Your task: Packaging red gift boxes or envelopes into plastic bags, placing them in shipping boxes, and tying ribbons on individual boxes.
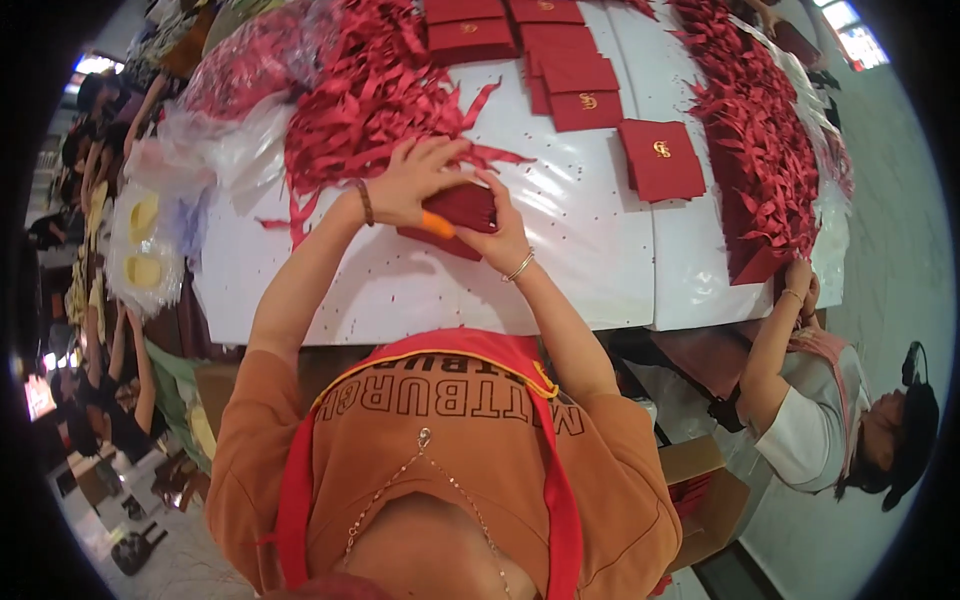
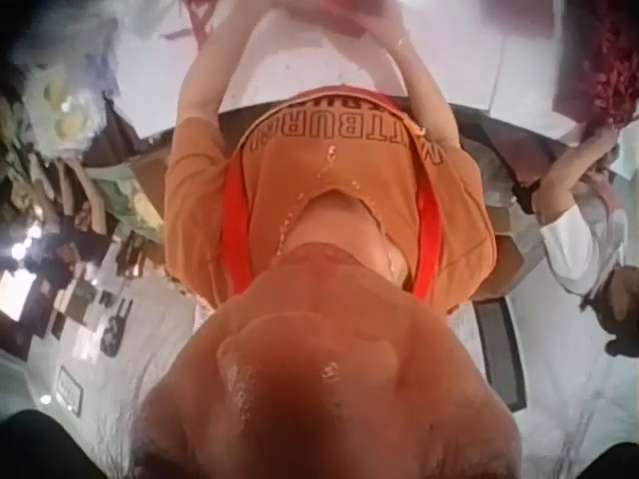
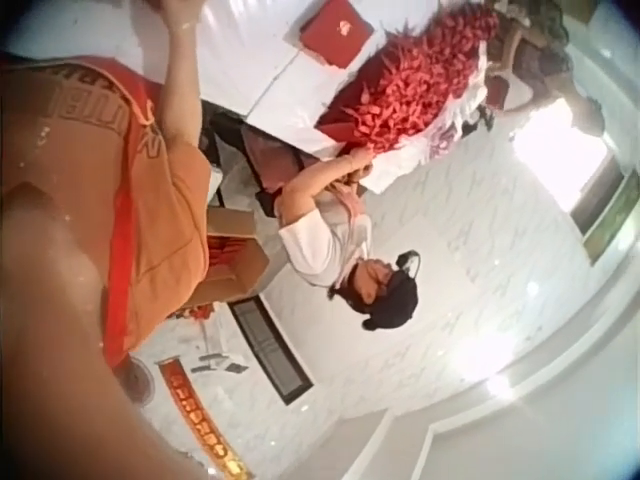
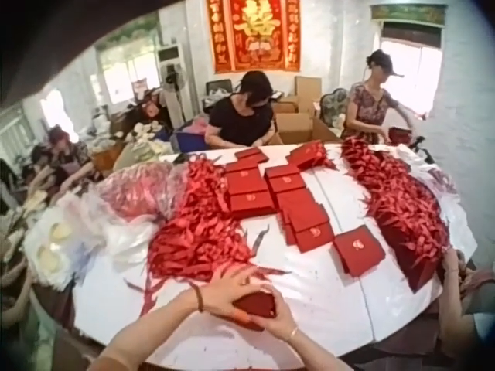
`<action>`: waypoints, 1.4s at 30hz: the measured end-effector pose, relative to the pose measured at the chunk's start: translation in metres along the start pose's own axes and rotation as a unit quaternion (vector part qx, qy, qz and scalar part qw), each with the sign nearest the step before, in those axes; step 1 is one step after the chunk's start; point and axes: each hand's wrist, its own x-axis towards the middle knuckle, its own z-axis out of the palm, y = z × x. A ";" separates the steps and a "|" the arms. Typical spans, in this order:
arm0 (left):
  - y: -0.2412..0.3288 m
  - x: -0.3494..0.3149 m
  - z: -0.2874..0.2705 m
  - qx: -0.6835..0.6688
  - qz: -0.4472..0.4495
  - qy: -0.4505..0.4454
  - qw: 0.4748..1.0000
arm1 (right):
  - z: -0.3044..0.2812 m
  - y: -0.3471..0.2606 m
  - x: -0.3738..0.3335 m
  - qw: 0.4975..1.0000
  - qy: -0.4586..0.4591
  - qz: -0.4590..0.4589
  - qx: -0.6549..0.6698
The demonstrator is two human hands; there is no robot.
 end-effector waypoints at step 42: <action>-0.004 -0.012 0.117 -0.603 -0.403 -0.002 0.689 | -0.019 0.014 -0.072 0.948 0.010 0.293 0.124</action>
